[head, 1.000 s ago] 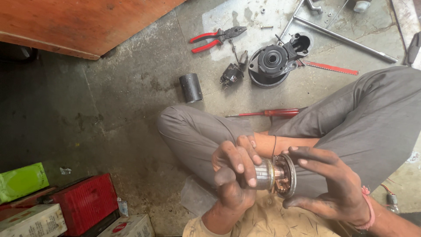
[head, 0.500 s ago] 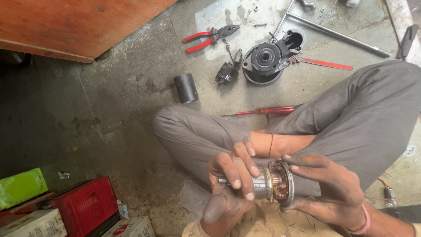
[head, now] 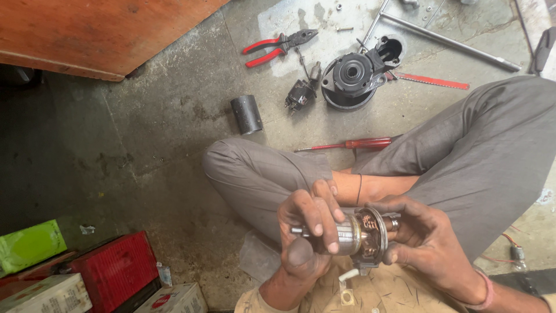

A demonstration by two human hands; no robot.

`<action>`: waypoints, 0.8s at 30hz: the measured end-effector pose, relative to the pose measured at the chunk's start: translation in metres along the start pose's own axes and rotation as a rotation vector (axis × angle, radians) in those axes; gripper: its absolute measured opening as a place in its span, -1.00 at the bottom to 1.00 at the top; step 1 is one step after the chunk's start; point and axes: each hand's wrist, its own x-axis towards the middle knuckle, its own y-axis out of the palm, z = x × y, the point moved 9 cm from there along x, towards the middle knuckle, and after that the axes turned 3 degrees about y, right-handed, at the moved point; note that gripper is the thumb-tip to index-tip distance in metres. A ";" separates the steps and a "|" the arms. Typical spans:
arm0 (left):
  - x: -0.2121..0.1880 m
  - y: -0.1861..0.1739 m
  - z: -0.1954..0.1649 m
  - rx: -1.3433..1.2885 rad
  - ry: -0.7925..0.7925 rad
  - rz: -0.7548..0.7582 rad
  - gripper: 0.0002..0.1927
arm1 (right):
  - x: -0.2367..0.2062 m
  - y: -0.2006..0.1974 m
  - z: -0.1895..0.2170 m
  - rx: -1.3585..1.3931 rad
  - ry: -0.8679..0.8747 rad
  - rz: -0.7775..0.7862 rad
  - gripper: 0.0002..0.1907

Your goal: The person sits on the workshop floor assembling a starter motor. They fit carbon brushes into the starter's rear housing by hand, press the brush plate and armature together, then use a red-handled screwdriver to work on the assembled starter end cap.

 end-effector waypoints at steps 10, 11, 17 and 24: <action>0.000 -0.005 0.003 -0.010 -0.002 -0.094 -0.50 | -0.004 0.017 0.029 -0.373 -0.264 0.031 -0.31; 0.000 -0.007 0.004 -0.023 -0.006 -0.115 -0.49 | -0.006 0.018 0.032 -0.407 -0.303 0.036 -0.31; -0.001 -0.004 0.006 0.023 -0.031 -0.103 -0.49 | 0.001 -0.001 -0.005 0.068 0.101 0.003 -0.42; 0.000 -0.009 0.007 0.012 -0.008 -0.121 -0.51 | -0.001 0.005 0.010 -0.156 -0.003 -0.018 -0.42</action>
